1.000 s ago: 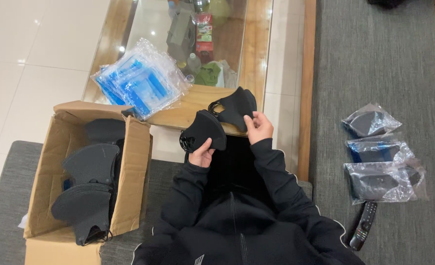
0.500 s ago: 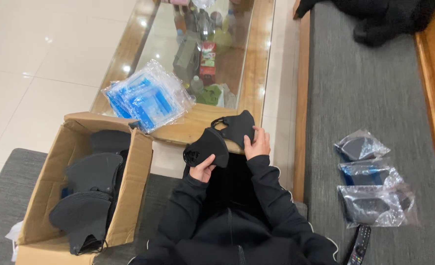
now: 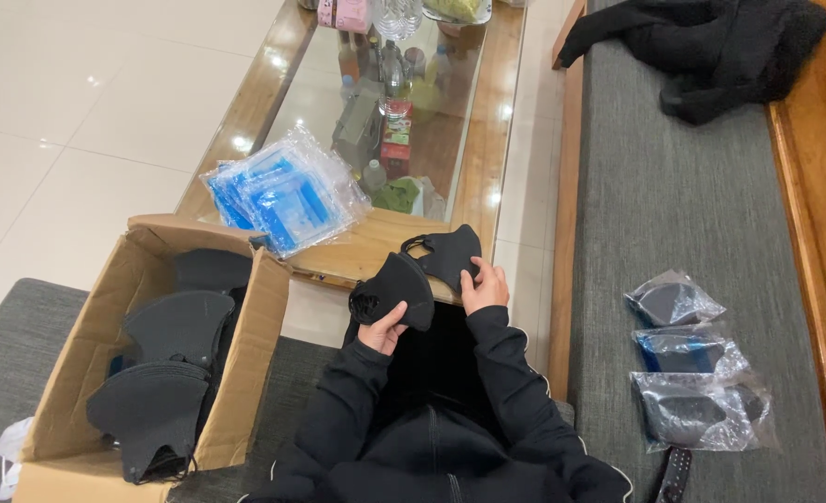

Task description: Inspect and sort black face masks from a cardboard box onto a table

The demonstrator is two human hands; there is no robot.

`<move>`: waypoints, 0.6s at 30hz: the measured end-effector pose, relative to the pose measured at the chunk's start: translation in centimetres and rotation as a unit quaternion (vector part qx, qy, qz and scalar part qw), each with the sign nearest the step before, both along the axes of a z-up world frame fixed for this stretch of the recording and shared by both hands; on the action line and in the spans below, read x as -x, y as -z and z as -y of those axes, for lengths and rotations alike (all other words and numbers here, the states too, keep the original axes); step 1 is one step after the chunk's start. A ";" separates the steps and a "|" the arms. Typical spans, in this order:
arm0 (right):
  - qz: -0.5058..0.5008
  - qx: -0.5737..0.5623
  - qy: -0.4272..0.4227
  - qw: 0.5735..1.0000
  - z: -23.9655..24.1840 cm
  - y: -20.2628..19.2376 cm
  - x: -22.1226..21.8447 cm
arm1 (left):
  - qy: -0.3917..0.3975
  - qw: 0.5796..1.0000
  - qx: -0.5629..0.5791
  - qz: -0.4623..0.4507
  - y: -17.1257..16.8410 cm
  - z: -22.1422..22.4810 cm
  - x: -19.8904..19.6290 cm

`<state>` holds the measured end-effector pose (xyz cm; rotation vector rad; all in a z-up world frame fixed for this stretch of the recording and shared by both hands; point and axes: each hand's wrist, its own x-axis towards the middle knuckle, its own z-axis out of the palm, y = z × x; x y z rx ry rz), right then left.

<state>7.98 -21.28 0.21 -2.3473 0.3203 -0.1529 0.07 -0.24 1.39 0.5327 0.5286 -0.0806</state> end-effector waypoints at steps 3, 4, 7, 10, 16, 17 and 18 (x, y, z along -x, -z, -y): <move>-0.008 -0.006 -0.002 1.000 0.0 -0.3 0.0 | 0.001 1.000 -0.008 -0.001 0.0 0.1 0.1; -0.008 -0.006 -0.002 1.000 0.0 -0.1 0.0 | 0.002 1.000 -0.008 -0.001 0.0 0.1 0.2; 0.007 -0.007 -0.002 1.000 0.2 0.2 -0.1 | 0.018 0.999 -0.031 0.003 0.0 0.2 0.2; 0.023 -0.010 -0.005 1.000 -0.5 -1.2 0.6 | 0.024 0.999 -0.037 0.007 0.2 0.1 0.0; 0.135 -0.048 -0.082 0.986 -3.4 -6.0 2.9 | 0.058 0.996 -0.073 0.013 0.9 1.1 0.3; 0.129 -0.053 -0.114 0.984 -3.9 -7.1 3.4 | 0.067 0.993 -0.096 -0.003 0.7 1.3 0.4; 0.123 -0.058 -0.146 0.980 -4.5 -8.3 4.0 | 0.077 0.990 -0.118 -0.019 0.4 1.6 0.4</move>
